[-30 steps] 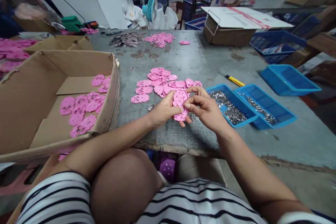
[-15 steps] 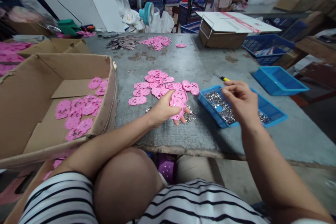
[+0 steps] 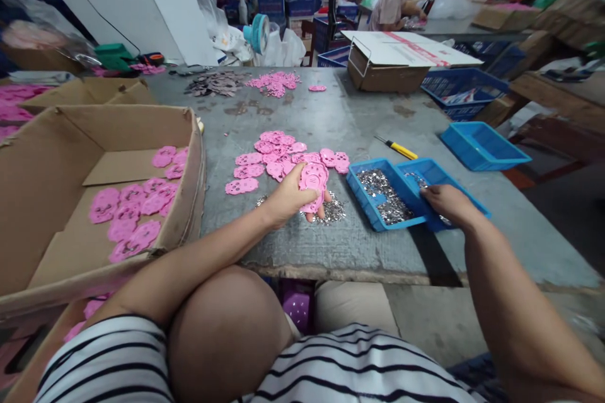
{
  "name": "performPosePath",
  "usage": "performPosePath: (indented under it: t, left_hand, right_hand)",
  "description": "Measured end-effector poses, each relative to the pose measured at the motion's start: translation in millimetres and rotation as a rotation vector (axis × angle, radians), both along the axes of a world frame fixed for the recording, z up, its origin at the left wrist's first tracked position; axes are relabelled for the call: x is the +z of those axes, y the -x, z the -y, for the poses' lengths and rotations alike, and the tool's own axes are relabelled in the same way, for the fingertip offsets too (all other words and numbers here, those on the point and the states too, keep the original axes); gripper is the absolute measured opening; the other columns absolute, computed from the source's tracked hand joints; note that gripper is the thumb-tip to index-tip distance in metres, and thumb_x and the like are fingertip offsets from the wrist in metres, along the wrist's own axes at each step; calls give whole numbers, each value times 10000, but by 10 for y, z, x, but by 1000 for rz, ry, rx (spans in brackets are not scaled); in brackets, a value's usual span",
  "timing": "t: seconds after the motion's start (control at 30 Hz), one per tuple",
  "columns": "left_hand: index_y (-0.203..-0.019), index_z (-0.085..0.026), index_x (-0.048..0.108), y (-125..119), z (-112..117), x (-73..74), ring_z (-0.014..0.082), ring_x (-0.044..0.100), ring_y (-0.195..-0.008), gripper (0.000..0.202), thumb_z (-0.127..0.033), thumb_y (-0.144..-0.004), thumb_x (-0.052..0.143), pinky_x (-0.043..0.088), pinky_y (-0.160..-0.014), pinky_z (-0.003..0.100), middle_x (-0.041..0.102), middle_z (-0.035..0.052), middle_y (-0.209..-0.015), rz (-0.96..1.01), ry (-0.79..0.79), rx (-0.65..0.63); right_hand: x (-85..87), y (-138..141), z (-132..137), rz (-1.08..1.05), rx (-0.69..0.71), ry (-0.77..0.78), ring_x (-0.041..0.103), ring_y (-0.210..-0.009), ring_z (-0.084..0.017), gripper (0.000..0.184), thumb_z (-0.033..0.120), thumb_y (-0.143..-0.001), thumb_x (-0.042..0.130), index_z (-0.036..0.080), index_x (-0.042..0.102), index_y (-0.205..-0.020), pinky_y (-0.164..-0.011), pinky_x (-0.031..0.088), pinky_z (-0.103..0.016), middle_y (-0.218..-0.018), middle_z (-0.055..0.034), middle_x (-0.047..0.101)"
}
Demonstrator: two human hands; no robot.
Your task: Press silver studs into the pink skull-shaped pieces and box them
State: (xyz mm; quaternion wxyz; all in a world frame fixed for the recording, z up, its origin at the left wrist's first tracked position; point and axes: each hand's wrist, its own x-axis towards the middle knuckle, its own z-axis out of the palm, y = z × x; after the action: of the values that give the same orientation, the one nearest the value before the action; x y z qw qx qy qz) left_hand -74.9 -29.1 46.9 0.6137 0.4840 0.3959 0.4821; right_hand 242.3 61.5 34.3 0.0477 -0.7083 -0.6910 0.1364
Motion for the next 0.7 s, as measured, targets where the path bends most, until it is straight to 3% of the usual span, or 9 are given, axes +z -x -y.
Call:
performPosePath:
  t: [0.17, 0.3, 0.53, 0.7]
  left_hand:
    - [-957, -187, 359, -20, -15, -18, 139, 638, -501, 385, -244, -717, 654, 429, -360, 206, 671, 56, -822, 18, -10, -38]
    - [-967, -188, 371, -21, -20, -23, 141, 643, -504, 420, -282, -723, 699, 431, -372, 204, 669, 42, -807, 59, -16, -57]
    - [-1002, -181, 389, -18, -10, -52, 142, 646, -521, 460, -314, -720, 726, 438, -389, 203, 670, 29, -798, 56, 1, -80]
    - [-975, -189, 378, -15, -15, -63, 143, 645, -512, 454, -323, -719, 728, 436, -377, 206, 673, 37, -814, 54, -5, -87]
  right_hand:
    - [42, 22, 10, -175, -83, 129, 564, -616, -160, 156, 146, -815, 517, 200, 555, -674, -620, 418, -285, -683, -61, 609]
    - [-23, -29, -16, -72, -68, 126, 517, -580, -177, 182, 93, -700, 548, 209, 554, -561, -607, 385, -316, -619, -68, 582]
    - [-121, -61, -40, 59, -48, 136, 551, -599, -191, 197, 135, -729, 534, 202, 585, -551, -579, 374, -294, -632, -86, 614]
    - [-154, -46, -93, 175, -80, 137, 641, -739, -238, 177, 180, -791, 561, 189, 613, -621, -598, 402, -284, -761, -116, 684]
